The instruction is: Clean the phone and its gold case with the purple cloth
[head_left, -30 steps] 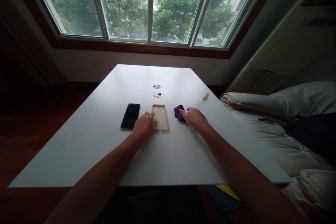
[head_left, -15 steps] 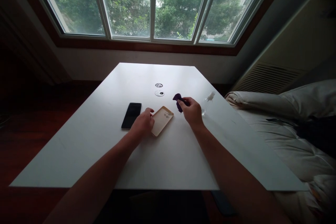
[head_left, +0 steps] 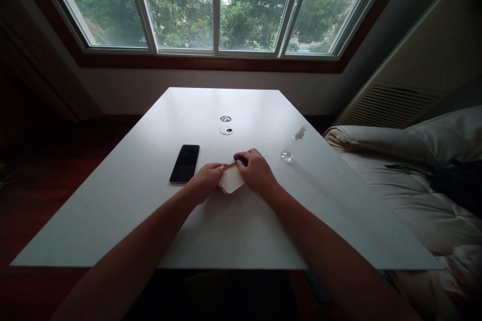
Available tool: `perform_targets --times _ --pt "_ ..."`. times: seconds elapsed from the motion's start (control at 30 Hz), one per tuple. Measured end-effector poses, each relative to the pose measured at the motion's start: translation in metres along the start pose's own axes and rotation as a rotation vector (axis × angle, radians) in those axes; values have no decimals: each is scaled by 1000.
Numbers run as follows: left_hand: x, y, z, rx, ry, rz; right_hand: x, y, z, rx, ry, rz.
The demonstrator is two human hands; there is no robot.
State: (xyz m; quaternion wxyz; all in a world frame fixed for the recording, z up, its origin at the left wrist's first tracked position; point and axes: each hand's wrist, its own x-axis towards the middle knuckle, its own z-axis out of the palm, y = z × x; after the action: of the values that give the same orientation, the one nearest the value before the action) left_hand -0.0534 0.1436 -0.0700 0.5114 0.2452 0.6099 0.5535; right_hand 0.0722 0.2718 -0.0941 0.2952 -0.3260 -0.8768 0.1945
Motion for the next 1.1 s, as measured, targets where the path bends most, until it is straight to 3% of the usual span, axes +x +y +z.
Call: perform_targets --times 0.2,0.4,0.57,0.7,0.83,0.97,1.1 --pt "1 3 0 -121 57 0 -5 -3 -3 29 0 16" --pt "-2 3 1 -310 -33 106 -4 -13 -3 115 67 16" --pt "-3 0 3 -401 -139 246 -8 -30 0 581 43 2" --pt "-3 -4 8 -492 -175 207 -18 -51 3 815 -29 -45" --pt "-5 -3 10 -549 -174 166 -25 -61 2 757 -57 -175" --pt "-6 0 7 -577 -210 209 -28 -60 -3 651 -107 -306" --pt "-2 0 2 -555 -172 249 -31 -62 -3 486 -95 -431"
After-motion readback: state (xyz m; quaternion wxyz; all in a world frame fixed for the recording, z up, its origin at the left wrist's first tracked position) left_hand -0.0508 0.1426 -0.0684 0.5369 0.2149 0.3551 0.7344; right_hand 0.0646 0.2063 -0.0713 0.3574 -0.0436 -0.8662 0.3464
